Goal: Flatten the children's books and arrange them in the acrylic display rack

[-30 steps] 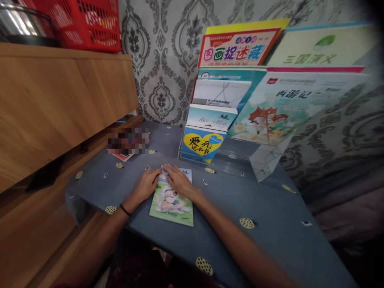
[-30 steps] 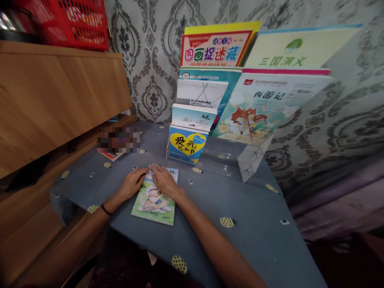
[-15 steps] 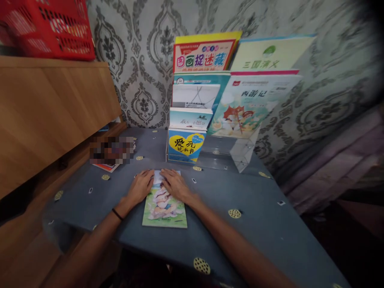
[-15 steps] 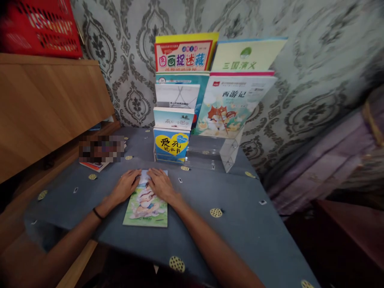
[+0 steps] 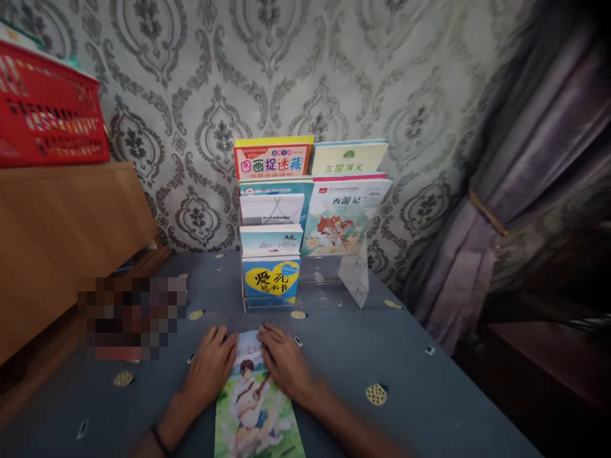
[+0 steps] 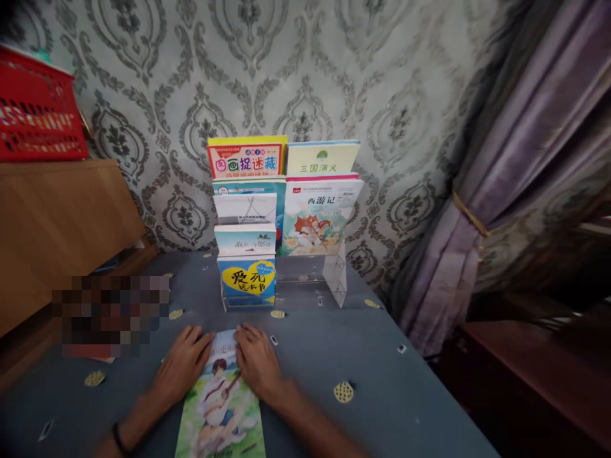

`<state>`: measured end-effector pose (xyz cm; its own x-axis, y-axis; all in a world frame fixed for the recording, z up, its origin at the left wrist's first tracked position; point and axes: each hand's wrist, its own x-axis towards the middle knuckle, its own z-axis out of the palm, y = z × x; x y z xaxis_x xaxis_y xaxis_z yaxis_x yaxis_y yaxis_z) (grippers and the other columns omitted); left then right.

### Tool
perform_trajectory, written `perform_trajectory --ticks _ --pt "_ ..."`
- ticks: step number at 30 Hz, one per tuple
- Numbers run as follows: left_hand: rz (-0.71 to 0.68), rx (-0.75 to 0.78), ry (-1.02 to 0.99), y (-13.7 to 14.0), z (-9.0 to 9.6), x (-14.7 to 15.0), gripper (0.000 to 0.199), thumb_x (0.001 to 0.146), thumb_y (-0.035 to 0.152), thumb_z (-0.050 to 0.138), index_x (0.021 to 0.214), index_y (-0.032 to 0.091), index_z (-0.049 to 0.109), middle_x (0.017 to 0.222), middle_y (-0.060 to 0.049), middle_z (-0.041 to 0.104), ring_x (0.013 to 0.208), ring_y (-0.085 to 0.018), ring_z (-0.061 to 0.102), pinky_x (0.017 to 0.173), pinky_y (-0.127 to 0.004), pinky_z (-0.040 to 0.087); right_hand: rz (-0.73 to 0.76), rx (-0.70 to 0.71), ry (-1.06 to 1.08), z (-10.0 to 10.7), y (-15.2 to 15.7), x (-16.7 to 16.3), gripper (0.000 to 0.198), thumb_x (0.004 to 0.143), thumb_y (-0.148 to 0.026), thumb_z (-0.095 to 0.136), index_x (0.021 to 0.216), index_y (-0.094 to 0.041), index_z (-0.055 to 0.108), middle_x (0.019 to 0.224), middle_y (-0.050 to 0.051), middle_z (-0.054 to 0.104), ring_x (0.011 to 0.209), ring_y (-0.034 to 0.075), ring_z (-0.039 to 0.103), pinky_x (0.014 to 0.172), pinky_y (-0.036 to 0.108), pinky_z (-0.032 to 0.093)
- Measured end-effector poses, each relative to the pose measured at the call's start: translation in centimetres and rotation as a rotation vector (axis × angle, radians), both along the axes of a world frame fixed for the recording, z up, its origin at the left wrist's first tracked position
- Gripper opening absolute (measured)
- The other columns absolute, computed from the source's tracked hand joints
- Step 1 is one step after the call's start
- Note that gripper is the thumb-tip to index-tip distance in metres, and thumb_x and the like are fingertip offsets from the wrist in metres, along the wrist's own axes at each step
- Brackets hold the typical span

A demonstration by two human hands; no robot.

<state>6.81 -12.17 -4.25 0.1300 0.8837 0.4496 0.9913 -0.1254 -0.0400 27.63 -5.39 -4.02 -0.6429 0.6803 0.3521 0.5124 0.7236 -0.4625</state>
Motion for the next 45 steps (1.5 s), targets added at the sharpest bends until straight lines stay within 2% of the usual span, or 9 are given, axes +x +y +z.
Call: perform_trajectory --ticks 6,12,18,21,29,34,37,45 --pt "-0.041 0.116 -0.134 0.1 -1.2 -0.5 0.031 0.099 0.02 0.045 0.114 0.024 0.072 0.102 -0.009 0.064 0.095 -0.026 0.061 0.085 -0.04 0.055 -0.018 -0.003 -0.031 0.7 -0.3 0.2 0.037 0.094 -0.013 0.048 0.127 -0.021 0.065 0.139 0.01 0.065 0.136 0.024 0.054 0.116 0.045 0.039" --pt "-0.018 0.051 -0.182 0.3 -0.8 -0.5 0.031 0.098 0.017 0.045 0.115 0.022 0.071 0.098 -0.008 0.063 0.093 -0.025 0.061 0.085 -0.04 0.054 -0.123 0.046 -0.142 1.5 -0.8 0.0 0.033 0.097 -0.02 0.049 0.125 -0.021 0.067 0.138 0.011 0.066 0.129 0.026 0.058 0.114 0.046 0.037" --pt "0.014 -0.023 -0.209 -0.1 0.5 -0.3 0.029 0.095 0.013 0.049 0.11 0.019 0.073 0.096 -0.009 0.063 0.094 -0.026 0.06 0.086 -0.04 0.052 -0.169 0.029 -0.253 3.0 -1.9 0.0 0.033 0.1 -0.021 0.046 0.128 -0.018 0.063 0.133 0.012 0.068 0.125 0.024 0.06 0.105 0.038 0.041" --pt "0.037 -0.045 -0.23 -0.1 0.5 -0.6 0.03 0.096 0.014 0.049 0.113 0.019 0.072 0.1 -0.009 0.063 0.098 -0.025 0.059 0.093 -0.04 0.049 -0.167 0.03 -0.286 3.1 -2.5 0.4 0.033 0.1 -0.022 0.046 0.128 -0.017 0.061 0.132 0.013 0.068 0.123 0.024 0.059 0.102 0.035 0.042" --pt "0.015 -0.028 -0.227 0.0 -0.3 -1.1 0.029 0.096 0.015 0.048 0.113 0.02 0.071 0.101 -0.008 0.062 0.098 -0.023 0.058 0.094 -0.038 0.048 -0.13 0.06 -0.277 3.0 -4.6 1.3 0.026 0.1 -0.022 0.046 0.114 -0.016 0.068 0.11 0.011 0.074 0.105 0.024 0.063 0.09 0.031 0.043" --pt "0.017 -0.023 -0.24 0.0 -0.4 -1.1 0.03 0.096 0.015 0.047 0.113 0.019 0.072 0.102 -0.009 0.062 0.098 -0.024 0.058 0.095 -0.039 0.048 -0.134 0.074 -0.279 3.1 -4.9 1.4 0.031 0.099 -0.024 0.046 0.119 -0.017 0.069 0.108 0.011 0.076 0.103 0.025 0.065 0.086 0.031 0.045" --pt "0.019 -0.034 -0.239 0.0 -0.4 -1.2 0.031 0.096 0.015 0.047 0.114 0.019 0.071 0.104 -0.009 0.063 0.098 -0.024 0.059 0.094 -0.039 0.049 -0.145 0.061 -0.256 3.2 -4.7 1.5 0.034 0.1 -0.027 0.044 0.12 -0.018 0.07 0.104 0.011 0.077 0.099 0.025 0.067 0.083 0.031 0.045" --pt "0.01 -0.063 -0.26 0.2 -0.6 -1.6 0.034 0.098 0.014 0.043 0.117 0.019 0.071 0.104 -0.01 0.062 0.101 -0.025 0.057 0.094 -0.039 0.048 -0.131 -0.041 -0.172 3.4 -5.2 2.6 0.031 0.1 -0.027 0.044 0.108 -0.02 0.074 0.094 0.007 0.079 0.087 0.021 0.072 0.078 0.028 0.047"
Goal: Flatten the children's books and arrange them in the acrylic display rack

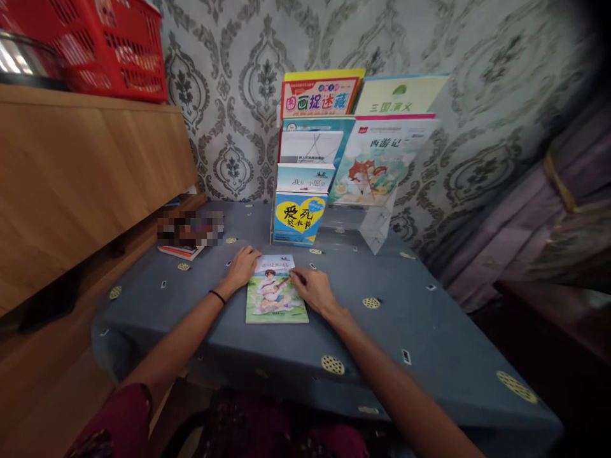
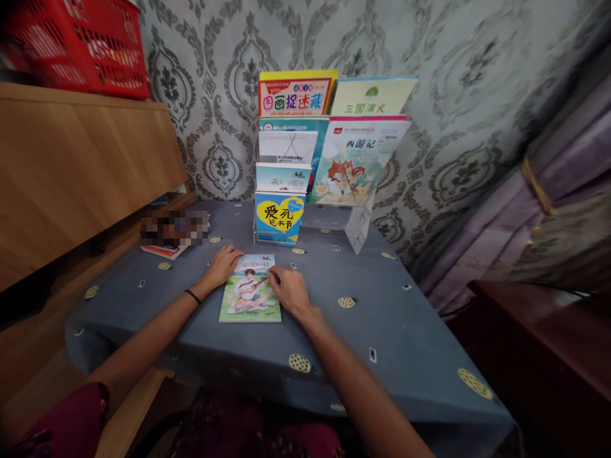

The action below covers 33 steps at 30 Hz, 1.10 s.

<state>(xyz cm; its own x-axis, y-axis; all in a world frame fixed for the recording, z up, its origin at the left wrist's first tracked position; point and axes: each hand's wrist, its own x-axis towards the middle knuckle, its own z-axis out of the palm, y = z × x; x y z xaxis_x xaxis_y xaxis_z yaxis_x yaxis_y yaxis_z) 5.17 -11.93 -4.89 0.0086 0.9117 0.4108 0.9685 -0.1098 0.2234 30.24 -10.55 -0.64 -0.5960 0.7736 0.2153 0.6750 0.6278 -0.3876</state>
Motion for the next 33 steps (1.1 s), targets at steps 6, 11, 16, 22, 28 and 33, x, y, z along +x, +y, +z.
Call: perform_trajectory --ticks 6,11,16,22,28,33 --pt "-0.013 -0.001 0.0 0.1 -0.2 -0.1 0.034 0.098 0.015 0.042 0.117 0.019 0.07 0.104 -0.009 0.062 0.099 -0.024 0.057 0.095 -0.038 0.048 0.328 -0.009 0.014 -1.8 -2.2 2.5 0.05 0.089 -0.053 0.068 0.131 -0.025 0.066 0.147 0.01 0.058 0.139 0.03 0.048 0.115 0.048 0.036" --pt "0.007 -0.006 0.0 -0.2 0.1 -1.4 0.031 0.097 0.016 0.045 0.11 0.022 0.072 0.101 -0.007 0.064 0.099 -0.023 0.059 0.098 -0.039 0.048 0.434 -0.083 -0.056 -2.4 -2.8 2.7 0.078 0.074 -0.065 0.079 0.142 -0.033 0.058 0.162 0.008 0.04 0.152 0.036 0.027 0.122 0.06 0.022" --pt "0.059 -0.005 -0.027 -0.1 0.8 -4.4 0.03 0.094 0.012 0.045 0.104 0.018 0.073 0.103 -0.01 0.067 0.103 -0.025 0.061 0.097 -0.041 0.051 0.485 -0.129 -0.084 -1.5 -1.9 -0.4 0.071 0.081 -0.056 0.077 0.144 -0.031 0.057 0.164 0.009 0.036 0.154 0.036 0.022 0.122 0.059 0.024" --pt "0.064 0.027 -0.08 0.1 2.3 -6.2 0.031 0.092 0.012 0.047 0.111 0.02 0.069 0.11 -0.007 0.07 0.106 -0.022 0.064 0.099 -0.036 0.051 0.491 -0.095 -0.071 -1.8 -0.3 -4.6 0.071 0.084 -0.058 0.073 0.145 -0.028 0.055 0.163 0.012 0.036 0.153 0.039 0.022 0.121 0.061 0.024" --pt "0.198 0.149 0.017 -2.3 5.6 -9.3 0.031 0.099 0.023 0.044 0.124 0.02 0.063 0.125 -0.011 0.066 0.122 -0.028 0.057 0.108 -0.045 0.043 0.461 -0.091 -0.095 -1.6 0.9 -7.3 0.07 0.088 -0.06 0.068 0.147 -0.025 0.054 0.164 0.013 0.034 0.153 0.041 0.022 0.121 0.061 0.024" --pt "0.392 -0.076 0.206 -4.6 5.1 -13.6 0.064 0.088 0.035 0.065 0.146 0.018 0.043 0.154 -0.022 0.045 0.143 -0.04 0.04 0.112 -0.059 0.034 0.412 -0.042 -0.073 -2.0 1.4 -8.4 0.067 0.092 -0.057 0.063 0.149 -0.026 0.05 0.165 0.011 0.033 0.152 0.038 0.026 0.12 0.059 0.026"
